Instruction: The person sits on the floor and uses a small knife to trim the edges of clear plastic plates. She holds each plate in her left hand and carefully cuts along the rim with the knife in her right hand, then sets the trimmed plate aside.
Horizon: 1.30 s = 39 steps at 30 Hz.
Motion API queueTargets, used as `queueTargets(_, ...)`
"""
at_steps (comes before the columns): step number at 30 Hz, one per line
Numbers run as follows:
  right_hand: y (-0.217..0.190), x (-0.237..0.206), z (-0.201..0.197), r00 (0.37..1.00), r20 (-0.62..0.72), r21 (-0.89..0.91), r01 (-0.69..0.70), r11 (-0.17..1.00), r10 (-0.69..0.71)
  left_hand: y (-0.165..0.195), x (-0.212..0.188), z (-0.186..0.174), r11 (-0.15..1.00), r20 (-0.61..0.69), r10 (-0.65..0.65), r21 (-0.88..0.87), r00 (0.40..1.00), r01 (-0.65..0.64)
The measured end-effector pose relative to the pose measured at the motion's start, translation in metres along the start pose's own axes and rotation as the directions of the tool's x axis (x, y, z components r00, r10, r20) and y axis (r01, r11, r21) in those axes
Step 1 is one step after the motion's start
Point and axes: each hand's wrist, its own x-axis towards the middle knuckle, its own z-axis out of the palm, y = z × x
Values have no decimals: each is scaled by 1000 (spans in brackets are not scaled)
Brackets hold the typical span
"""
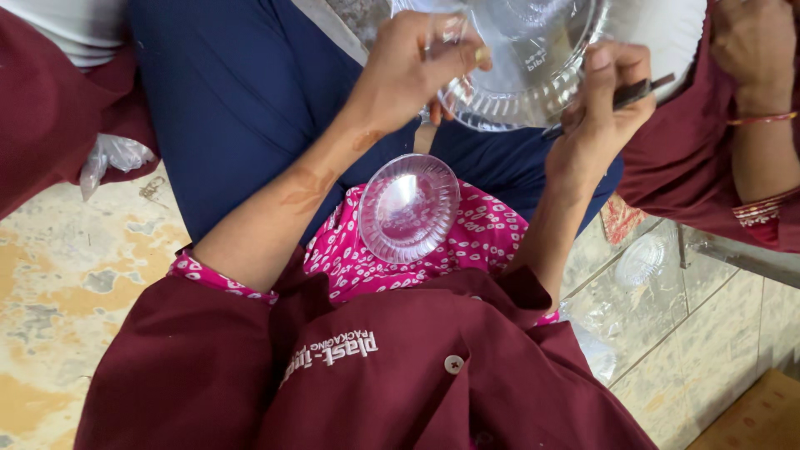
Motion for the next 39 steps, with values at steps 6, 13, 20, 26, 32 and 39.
queueTargets(6, -1, -6, 23, 995, 93, -22, -24, 999, 26, -4, 1, 11, 992, -25, -43, -116, 999, 40)
queueTargets(13, -11, -1, 20, 995, 101, -16, -5, 1000, 7, 4, -6, 14, 983, 57, -135, -116, 989, 141)
queueTargets(20, -12, -21, 28, 970, 237, -201, -3, 980, 51, 8, -5, 16, 935, 2, -115, -338, 993, 109)
queueTargets(26, -10, -25, 23, 977, 206, -155, 87, 984, -54, 9, -9, 21, 928, 22, -86, -362, 996, 89)
queueTargets(32, 6, -23, 27, 978, 167, -80, 139, 987, -124, 12, -10, 24, 891, 42, -128, -433, 991, 134)
queueTargets(39, 18, -26, 28, 974, 163, -35, 165, 986, -158, 5, -12, 29, 857, 5, -166, -494, 986, 147)
